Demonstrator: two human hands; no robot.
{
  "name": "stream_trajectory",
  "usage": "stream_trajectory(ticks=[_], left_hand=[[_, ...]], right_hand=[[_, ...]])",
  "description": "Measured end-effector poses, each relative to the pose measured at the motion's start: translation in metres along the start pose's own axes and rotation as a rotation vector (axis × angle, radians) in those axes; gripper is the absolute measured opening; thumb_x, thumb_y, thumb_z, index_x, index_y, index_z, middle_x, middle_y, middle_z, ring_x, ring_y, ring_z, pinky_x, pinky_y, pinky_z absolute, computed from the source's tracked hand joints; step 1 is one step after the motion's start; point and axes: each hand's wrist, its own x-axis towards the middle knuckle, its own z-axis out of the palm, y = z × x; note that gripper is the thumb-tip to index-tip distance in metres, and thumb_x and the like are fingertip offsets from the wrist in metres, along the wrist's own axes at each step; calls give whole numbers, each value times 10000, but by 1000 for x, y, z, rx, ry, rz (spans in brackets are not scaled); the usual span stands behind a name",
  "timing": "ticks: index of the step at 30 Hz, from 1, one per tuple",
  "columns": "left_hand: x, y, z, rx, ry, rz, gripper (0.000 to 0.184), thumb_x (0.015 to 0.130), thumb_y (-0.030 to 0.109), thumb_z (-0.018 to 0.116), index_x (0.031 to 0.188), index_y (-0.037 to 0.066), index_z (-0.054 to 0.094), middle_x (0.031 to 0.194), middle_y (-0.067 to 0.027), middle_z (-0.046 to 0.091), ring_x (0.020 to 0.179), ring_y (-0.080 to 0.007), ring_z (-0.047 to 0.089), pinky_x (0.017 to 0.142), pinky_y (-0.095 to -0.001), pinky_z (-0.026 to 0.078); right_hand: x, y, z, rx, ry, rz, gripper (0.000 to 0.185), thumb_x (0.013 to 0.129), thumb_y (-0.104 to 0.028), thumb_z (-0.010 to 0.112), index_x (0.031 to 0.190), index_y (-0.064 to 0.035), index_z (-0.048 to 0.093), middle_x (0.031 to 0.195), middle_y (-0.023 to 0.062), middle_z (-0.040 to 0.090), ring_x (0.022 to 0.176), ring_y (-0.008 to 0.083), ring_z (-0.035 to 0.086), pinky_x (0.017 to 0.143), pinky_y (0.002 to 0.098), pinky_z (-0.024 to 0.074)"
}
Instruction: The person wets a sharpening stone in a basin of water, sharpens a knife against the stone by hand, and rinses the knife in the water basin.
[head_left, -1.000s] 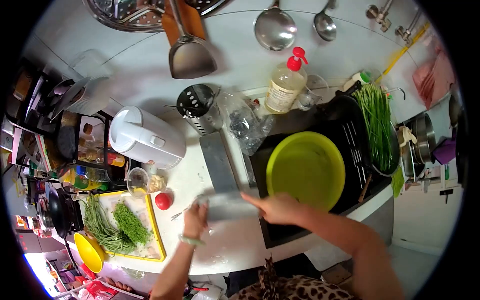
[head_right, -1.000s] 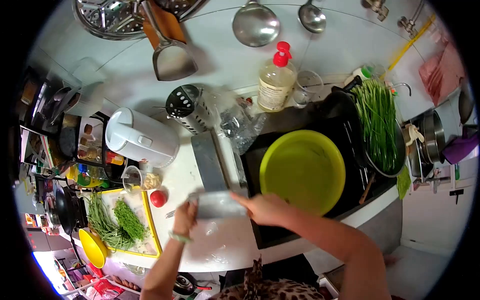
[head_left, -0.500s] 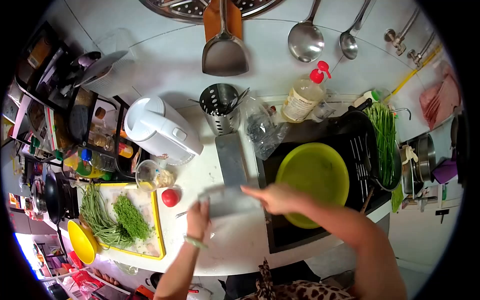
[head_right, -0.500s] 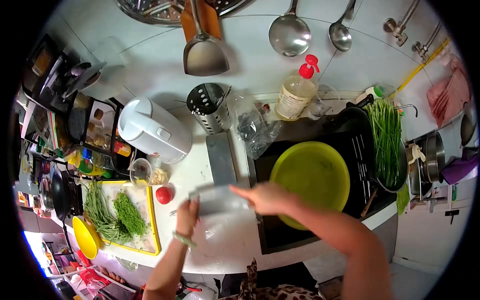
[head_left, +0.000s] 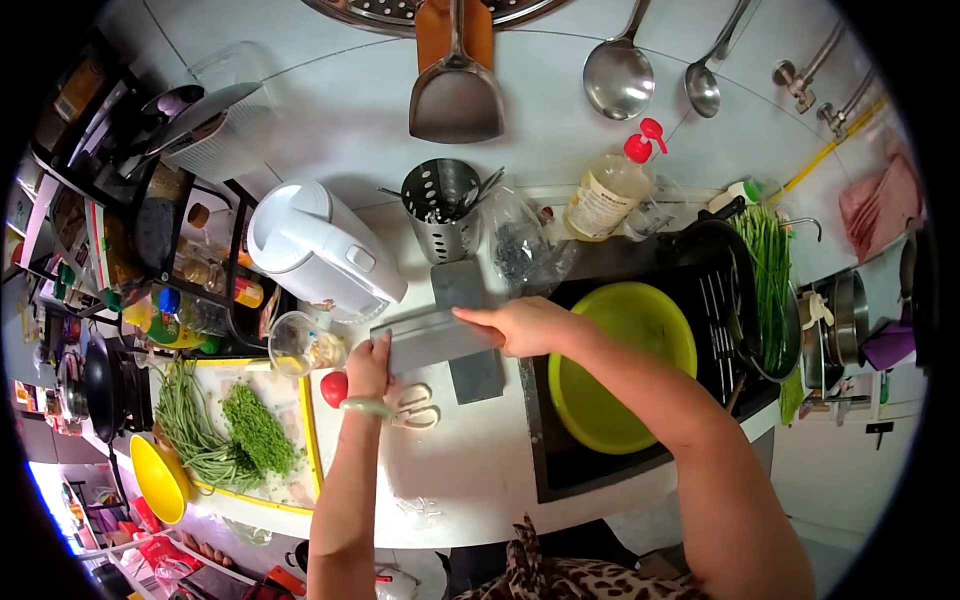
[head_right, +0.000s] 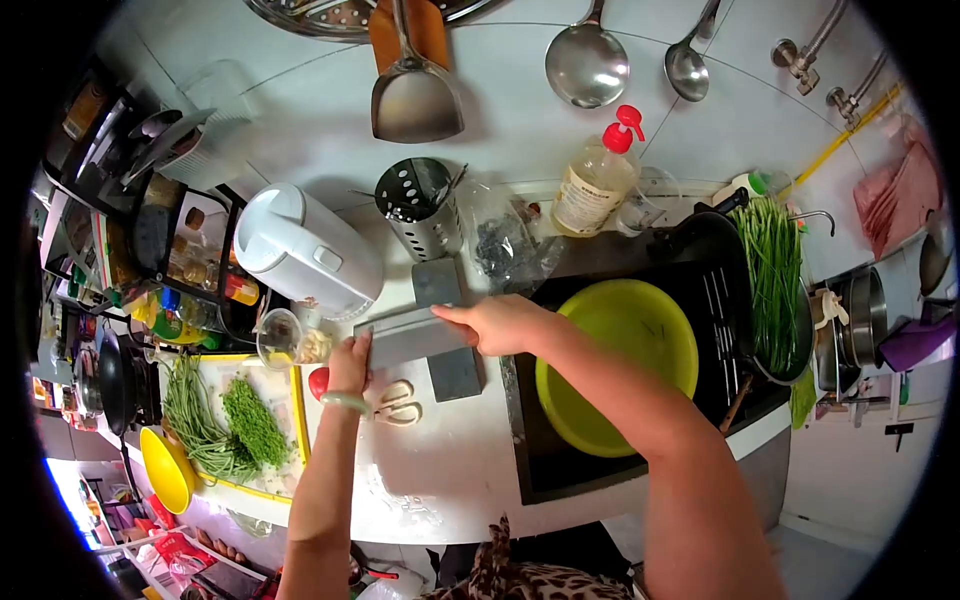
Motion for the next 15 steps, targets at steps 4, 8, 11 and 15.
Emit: stream_trajectory(ticks=[4, 8, 11, 15], left_hand=[[-64, -38, 11, 15, -45, 10, 402, 897, 350, 509, 817, -37, 588, 496, -74, 499, 380, -140, 465, 366, -298, 356], [-89, -33, 17, -86, 12, -113, 364, 896, 325, 525, 819, -26, 587, 516, -43, 496, 377, -110, 435, 350, -274, 330], [-12, -15, 9, -36, 50, 65, 301, 896, 275, 527, 774, 3, 565, 537, -38, 493, 396, -100, 406, 353, -249, 304], [-56, -25, 9, 50, 12, 79, 387, 895, 353, 512, 824, -21, 583, 578, -70, 535, 417, -134, 455, 381, -303, 372]], right_hand=[[-51, -20, 26, 30, -217, 168, 735, 763, -67, 535, 1397, -324, 265, 857, 101, 637, 730, 246, 627, 667, 357, 475], [-55, -14, 36, -9, -354, 171, 759, 747, -26, 505, 1402, -320, 257, 797, 89, 634, 696, 202, 622, 628, 346, 470], [-3, 0, -3, -55, -140, 86, 748, 753, -11, 490, 1404, -299, 262, 775, 80, 626, 656, 203, 598, 610, 343, 468], [-32, 1, 27, 17, -137, 31, 758, 753, -65, 532, 1402, -331, 244, 820, 100, 637, 678, 235, 609, 644, 364, 476]])
